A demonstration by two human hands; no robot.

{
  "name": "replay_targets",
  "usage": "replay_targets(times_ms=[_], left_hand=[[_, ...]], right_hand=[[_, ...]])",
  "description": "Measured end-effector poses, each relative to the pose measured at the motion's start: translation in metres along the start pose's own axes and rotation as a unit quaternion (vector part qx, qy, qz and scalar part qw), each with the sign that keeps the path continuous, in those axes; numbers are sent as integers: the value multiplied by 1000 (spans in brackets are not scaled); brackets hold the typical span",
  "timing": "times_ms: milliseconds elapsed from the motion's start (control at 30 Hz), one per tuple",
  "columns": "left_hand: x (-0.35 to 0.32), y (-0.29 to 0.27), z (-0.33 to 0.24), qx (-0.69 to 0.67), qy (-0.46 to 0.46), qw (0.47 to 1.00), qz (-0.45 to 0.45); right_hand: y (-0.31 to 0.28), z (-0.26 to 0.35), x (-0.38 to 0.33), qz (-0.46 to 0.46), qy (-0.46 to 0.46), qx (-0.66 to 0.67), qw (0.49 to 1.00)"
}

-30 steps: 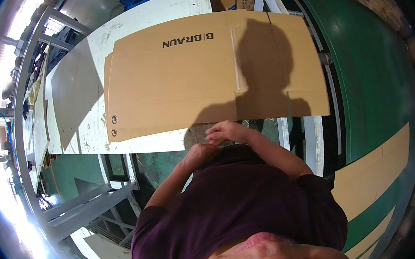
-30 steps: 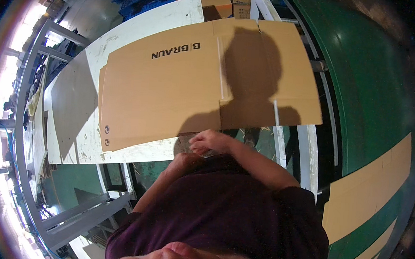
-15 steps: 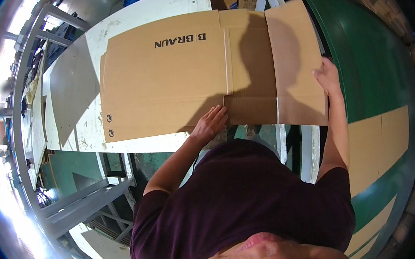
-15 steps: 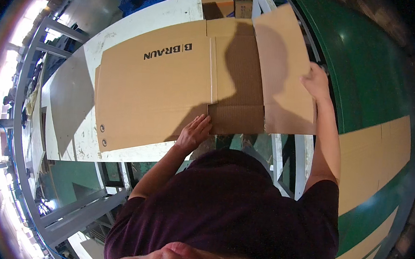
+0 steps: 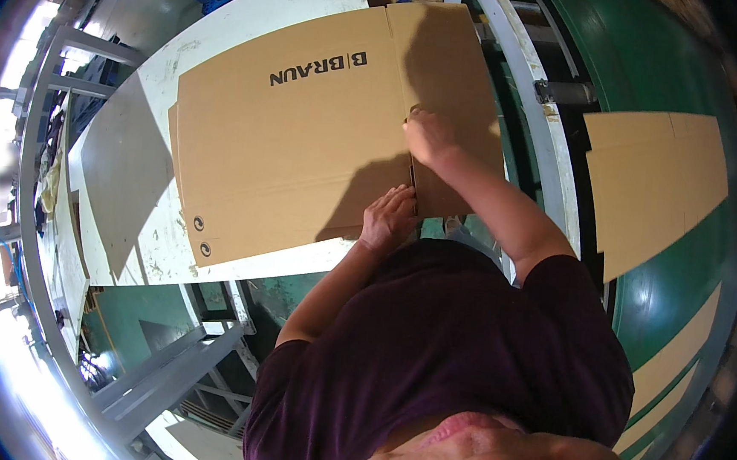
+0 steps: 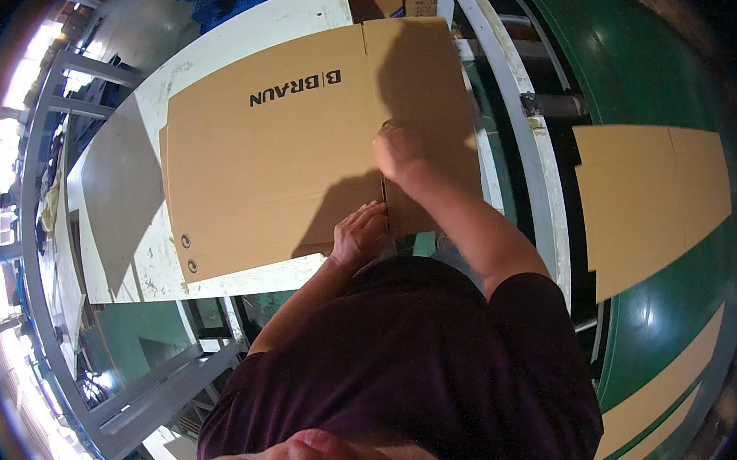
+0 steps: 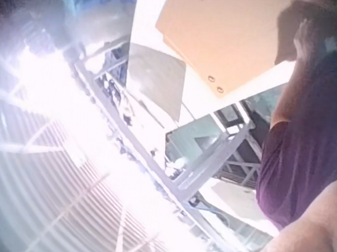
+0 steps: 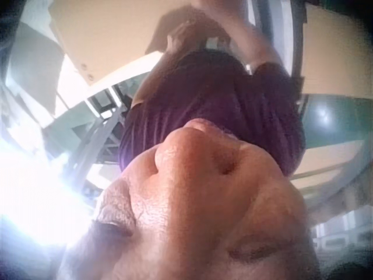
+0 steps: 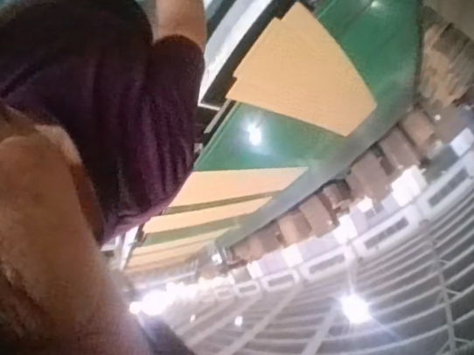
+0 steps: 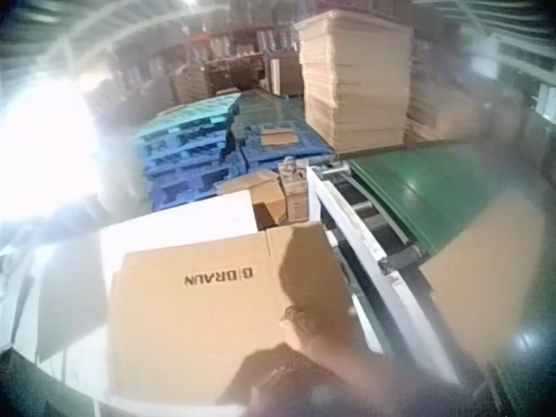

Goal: The person folds flat cardboard boxes on a conveyor belt. They repeatedly pick up the boxes, fold the side flaps inward, and place the folded boxes back onto the belt.

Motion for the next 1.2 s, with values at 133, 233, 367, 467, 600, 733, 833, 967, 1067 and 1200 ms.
replay_targets(times_ms=[133,233,367,467,600,733,833,967,1067,1200], left_hand=[[10,-9,-5,17,-26,999,22],[15,-14,1,38,10,998,47],[25,-20,9,39,56,992,108],[25,-10,24,-1,132,989,71],[29,11,25,-20,130,990,58],[29,25,28,-71,117,989,56],[38,27,24,-50,115,991,47],[35,20,21,-29,105,993,48],[43,12,21,-13,99,994,41],[42,-3,7,28,50,995,83]], right_hand=[[-19,-28,-7,-203,-58,31,977],[-37,-72,9,-388,41,-10,921],[-28,-196,60,-163,218,290,918],[-51,-175,67,-134,335,587,725],[-13,-192,79,-216,310,442,814],[-4,-164,83,-302,367,110,873],[-12,-151,88,-300,383,62,871],[-10,-157,82,-289,292,132,902],[-14,-194,75,-310,132,317,886],[-70,-324,65,-418,265,16,869]])
Point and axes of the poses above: each hand's wrist, its own x-axis towards the middle knuckle, its own y-axis out of the palm, z = x × y, the point moved 1 cm from there along x, towards the middle knuckle, and after that the axes turned 8 degrees about x, right-handed, at the moved point
